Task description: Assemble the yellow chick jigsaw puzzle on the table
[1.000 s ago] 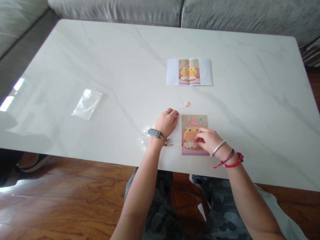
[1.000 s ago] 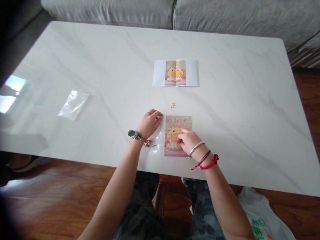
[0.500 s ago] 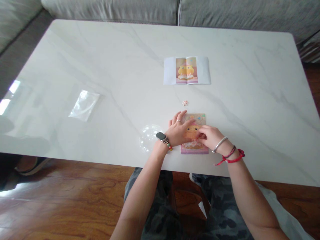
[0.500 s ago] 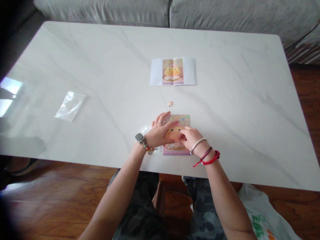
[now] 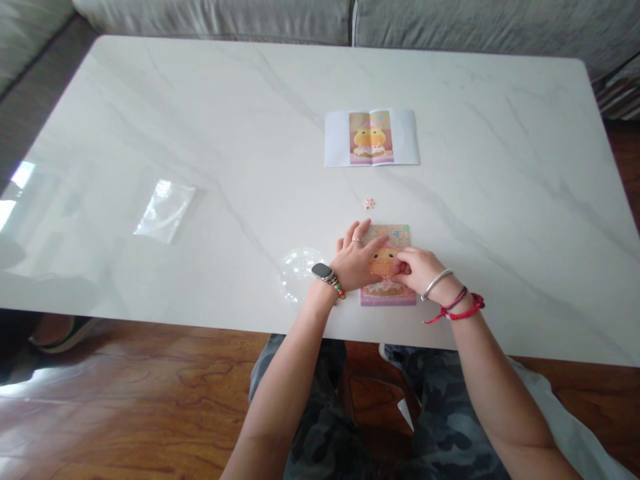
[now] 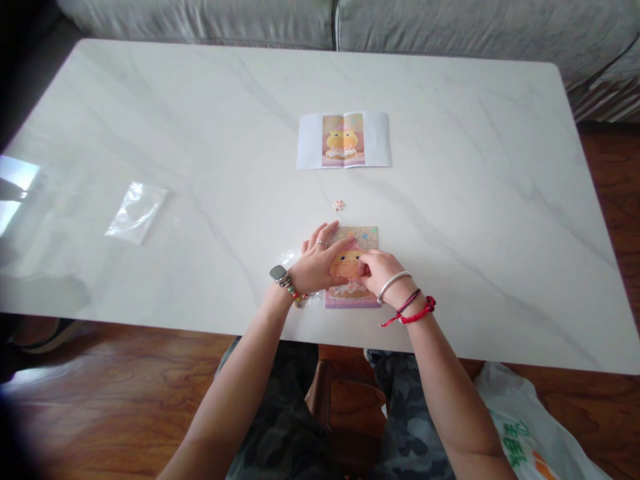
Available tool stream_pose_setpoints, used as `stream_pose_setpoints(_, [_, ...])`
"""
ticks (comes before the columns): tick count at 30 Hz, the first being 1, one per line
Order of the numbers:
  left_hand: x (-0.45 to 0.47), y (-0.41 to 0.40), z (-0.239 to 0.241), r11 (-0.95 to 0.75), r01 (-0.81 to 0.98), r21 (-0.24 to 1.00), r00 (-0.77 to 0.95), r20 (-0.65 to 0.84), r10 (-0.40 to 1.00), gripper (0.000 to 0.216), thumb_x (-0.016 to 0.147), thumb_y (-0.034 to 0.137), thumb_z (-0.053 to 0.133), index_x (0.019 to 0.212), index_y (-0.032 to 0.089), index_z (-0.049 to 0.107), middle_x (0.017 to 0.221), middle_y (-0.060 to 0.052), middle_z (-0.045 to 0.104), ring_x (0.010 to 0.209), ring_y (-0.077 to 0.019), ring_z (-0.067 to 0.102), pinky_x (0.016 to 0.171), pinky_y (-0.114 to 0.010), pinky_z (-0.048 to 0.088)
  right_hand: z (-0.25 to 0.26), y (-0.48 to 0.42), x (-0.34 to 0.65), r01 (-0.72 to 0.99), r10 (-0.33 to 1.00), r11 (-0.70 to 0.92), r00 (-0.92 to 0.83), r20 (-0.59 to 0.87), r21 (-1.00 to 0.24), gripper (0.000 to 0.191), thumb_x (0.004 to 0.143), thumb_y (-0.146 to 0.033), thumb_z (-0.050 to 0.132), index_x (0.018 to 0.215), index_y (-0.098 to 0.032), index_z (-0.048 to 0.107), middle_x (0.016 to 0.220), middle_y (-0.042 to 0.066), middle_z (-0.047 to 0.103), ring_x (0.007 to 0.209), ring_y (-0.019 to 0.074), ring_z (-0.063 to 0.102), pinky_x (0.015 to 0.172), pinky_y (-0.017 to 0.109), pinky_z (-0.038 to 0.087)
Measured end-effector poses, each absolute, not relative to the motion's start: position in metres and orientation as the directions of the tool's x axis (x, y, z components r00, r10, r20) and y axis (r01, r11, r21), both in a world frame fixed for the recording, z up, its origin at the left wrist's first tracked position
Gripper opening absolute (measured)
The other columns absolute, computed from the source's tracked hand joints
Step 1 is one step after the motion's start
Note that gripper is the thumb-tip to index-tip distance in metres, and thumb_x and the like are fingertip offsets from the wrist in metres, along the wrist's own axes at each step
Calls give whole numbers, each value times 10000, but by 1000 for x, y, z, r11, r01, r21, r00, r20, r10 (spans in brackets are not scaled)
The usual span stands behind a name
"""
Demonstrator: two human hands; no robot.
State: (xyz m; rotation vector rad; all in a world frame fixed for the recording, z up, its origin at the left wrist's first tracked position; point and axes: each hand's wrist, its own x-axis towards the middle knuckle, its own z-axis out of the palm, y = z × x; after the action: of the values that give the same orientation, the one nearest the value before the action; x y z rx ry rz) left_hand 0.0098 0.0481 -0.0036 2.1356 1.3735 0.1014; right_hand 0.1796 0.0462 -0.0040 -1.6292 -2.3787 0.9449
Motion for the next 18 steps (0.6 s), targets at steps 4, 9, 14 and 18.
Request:
stream_pose_setpoints(4, [9,49,-3,-300,802,517,476,-249,844,774,575,380,646,1245,286,270,1363,-109,73,1232,-337,29,921,-508,223,-2,46,182,786,842,216,-451,-296,-580,76,585,-116,609,593,-171,557,625,-25,494,529,70,477,537,185,390])
stream_pose_setpoints(9, [8,50,-2,-299,807,509,478,-267,837,748,587,380,639,1241,291,286,1364,-107,84,1236,-334,24,925,-507,221,5,41,177,805,799,298,-504,-328,-513,60,615,-203,629,637,-173,583,711,10,530,613,104,508,597,215,401])
stream_pose_setpoints(14, [7,50,-2,-305,819,486,471,-268,840,715,591,430,629,1225,325,314,1368,-85,86,1234,-336,44,922,-502,233,3,32,168,858,814,354,-479,-330,-373,38,657,-171,588,678,-164,557,776,42,544,725,149,526,664,249,395])
stream_pose_setpoints(18, [6,49,-4,-313,827,468,469,-266,842,704,590,456,624,1217,351,321,1369,-71,92,1235,-329,54,918,-497,242,1,28,167,871,832,335,-452,-322,-358,33,675,-174,569,691,-156,546,776,50,546,731,158,526,668,254,397])
